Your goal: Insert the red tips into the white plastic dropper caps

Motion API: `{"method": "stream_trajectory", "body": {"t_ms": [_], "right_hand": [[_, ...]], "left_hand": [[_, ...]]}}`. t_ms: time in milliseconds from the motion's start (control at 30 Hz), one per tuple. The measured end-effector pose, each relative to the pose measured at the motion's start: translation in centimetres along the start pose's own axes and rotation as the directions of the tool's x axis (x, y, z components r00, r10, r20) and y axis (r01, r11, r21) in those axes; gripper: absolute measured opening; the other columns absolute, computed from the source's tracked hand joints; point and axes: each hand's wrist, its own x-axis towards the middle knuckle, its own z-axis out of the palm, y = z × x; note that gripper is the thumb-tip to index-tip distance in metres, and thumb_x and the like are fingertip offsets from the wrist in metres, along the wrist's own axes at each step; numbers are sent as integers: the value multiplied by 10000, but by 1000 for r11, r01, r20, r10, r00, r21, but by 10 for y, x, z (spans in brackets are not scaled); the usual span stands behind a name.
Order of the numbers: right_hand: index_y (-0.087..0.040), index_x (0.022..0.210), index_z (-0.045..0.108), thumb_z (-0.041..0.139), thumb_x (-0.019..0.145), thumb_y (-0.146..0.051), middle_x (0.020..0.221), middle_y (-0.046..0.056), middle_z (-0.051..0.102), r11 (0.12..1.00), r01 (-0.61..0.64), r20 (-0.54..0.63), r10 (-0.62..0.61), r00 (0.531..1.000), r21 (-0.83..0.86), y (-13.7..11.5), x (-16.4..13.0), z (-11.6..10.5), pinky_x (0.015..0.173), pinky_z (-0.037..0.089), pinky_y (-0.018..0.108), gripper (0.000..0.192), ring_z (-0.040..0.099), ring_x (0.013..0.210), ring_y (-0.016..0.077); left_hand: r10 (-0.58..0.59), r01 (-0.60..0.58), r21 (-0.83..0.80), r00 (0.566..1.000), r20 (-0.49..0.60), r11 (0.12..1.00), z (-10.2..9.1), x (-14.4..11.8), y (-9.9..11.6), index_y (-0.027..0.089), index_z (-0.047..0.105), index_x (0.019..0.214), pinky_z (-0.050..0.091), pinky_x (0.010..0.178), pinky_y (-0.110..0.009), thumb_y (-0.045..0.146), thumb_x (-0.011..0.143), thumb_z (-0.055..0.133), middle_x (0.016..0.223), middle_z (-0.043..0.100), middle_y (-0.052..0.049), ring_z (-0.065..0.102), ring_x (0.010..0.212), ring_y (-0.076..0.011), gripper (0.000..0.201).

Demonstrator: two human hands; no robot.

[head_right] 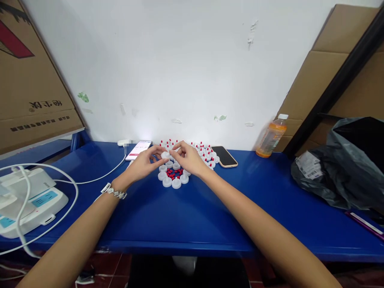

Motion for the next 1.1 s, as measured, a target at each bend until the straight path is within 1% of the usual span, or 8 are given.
{"method": "stream_trajectory", "body": {"t_ms": [67,167,233,333,500,633,900,1100], "right_hand": [[-174,906,634,593,870,-386,742,10,660,998,47,52,-50,997,42,-1,14,1,631,434,257,219,582,671,139],[-157,849,650,598,850,-293,801,42,703,997,71,29,-71,997,-20,3,38,4,667,456,258,146,621,719,145],[-147,851,664,595,836,-239,790,49,712,989,42,13,-40,999,-143,9,54,7,678,458,257,116,631,715,148],[-156,851,701,594,821,-217,807,58,729,929,11,76,18,997,-370,20,72,15,691,450,261,127,641,733,162],[-186,856,747,590,825,-234,898,76,758,782,69,192,65,979,-619,29,80,29,762,432,291,167,663,837,207],[-188,839,753,609,833,-277,928,87,761,746,98,256,100,962,-659,31,79,32,828,414,322,169,667,885,232],[-178,1008,697,567,878,-466,965,104,742,723,76,203,92,975,-687,24,99,47,912,387,393,342,648,956,262],[-166,851,675,563,863,-307,934,114,736,694,108,252,108,962,-712,17,107,57,940,350,410,180,641,955,261]], "left_hand": [[-19,19,8,1000,-17,1000,-1,0,-3,213,586,1150,499,744,-315,462,872,629,1070,692,-63,646,889,-189,375],[-76,81,68,995,-69,994,-5,1,-15,203,544,1217,510,743,-322,421,865,633,1075,682,-76,645,879,-194,423],[-98,111,172,992,-83,979,-8,1,-25,184,567,1180,509,748,-343,350,877,599,1037,674,-85,633,836,-196,347],[-72,94,304,994,-82,948,-10,1,-38,168,628,1047,496,749,-361,260,900,515,949,659,-90,612,818,-209,207],[-47,75,334,995,-91,940,-8,0,-45,175,648,989,488,742,-354,249,901,514,936,651,-89,617,822,-217,176],[-53,77,325,995,-83,942,-7,0,-45,178,662,975,486,737,-348,235,895,528,929,647,-87,615,811,-216,166],[-99,137,331,987,-128,934,-10,0,-46,165,644,966,479,750,-360,197,891,523,932,641,-95,607,817,-219,146],[-127,161,311,984,-129,936,-11,-1,-46,161,623,978,496,800,-387,221,897,533,971,627,-105,615,885,-236,135]]}}
